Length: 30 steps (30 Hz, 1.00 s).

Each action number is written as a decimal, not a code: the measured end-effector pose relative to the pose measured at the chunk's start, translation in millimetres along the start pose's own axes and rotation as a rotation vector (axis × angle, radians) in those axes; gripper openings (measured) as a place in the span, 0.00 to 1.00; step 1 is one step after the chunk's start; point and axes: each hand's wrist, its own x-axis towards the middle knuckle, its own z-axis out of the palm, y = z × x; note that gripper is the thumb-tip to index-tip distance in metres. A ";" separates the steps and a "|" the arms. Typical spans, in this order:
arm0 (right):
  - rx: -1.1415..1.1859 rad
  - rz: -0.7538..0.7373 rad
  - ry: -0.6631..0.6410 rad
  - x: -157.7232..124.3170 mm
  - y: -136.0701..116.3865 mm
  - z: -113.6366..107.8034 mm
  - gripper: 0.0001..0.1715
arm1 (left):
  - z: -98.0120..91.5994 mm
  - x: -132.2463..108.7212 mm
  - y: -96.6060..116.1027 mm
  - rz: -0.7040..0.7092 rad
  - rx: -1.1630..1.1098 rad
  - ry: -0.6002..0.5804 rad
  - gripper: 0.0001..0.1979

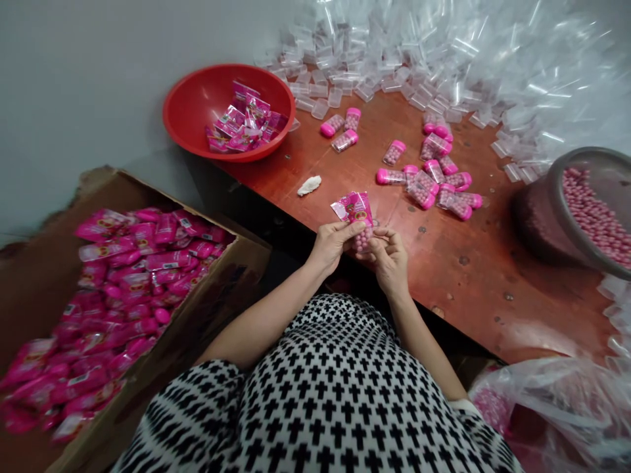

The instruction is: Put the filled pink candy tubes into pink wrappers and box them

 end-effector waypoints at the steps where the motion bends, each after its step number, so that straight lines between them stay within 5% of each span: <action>1: 0.007 0.011 -0.022 -1.8 0.2 -1.3 0.20 | -0.9 0.3 0.8 -0.005 -0.025 0.018 0.16; 9: 0.031 0.013 0.042 8.7 2.2 -2.0 0.18 | -2.6 -11.0 -7.8 -0.090 -0.032 -0.029 0.17; 13: -0.045 0.096 -0.056 17.1 1.4 5.6 0.19 | -12.5 -18.7 -2.7 -0.089 -0.007 -0.048 0.16; 17: -0.061 0.098 -0.150 18.1 -1.9 12.8 0.19 | -43.7 -39.1 26.3 0.244 -0.092 0.150 0.17; 19: -0.065 0.065 -0.137 19.5 -3.1 12.6 0.18 | -63.9 -48.4 41.9 0.498 -0.168 0.336 0.26; 21: -0.089 0.046 -0.098 22.0 -3.4 10.2 0.17 | -80.1 -48.7 49.6 0.600 -0.161 0.441 0.34; 24: -0.126 0.049 -0.050 24.4 -2.9 6.0 0.19 | -86.6 -25.6 42.2 0.631 0.265 0.429 0.33; 30: -0.207 0.061 -0.076 19.5 -4.3 0.8 0.18 | -55.6 45.9 11.4 0.720 1.395 0.153 0.20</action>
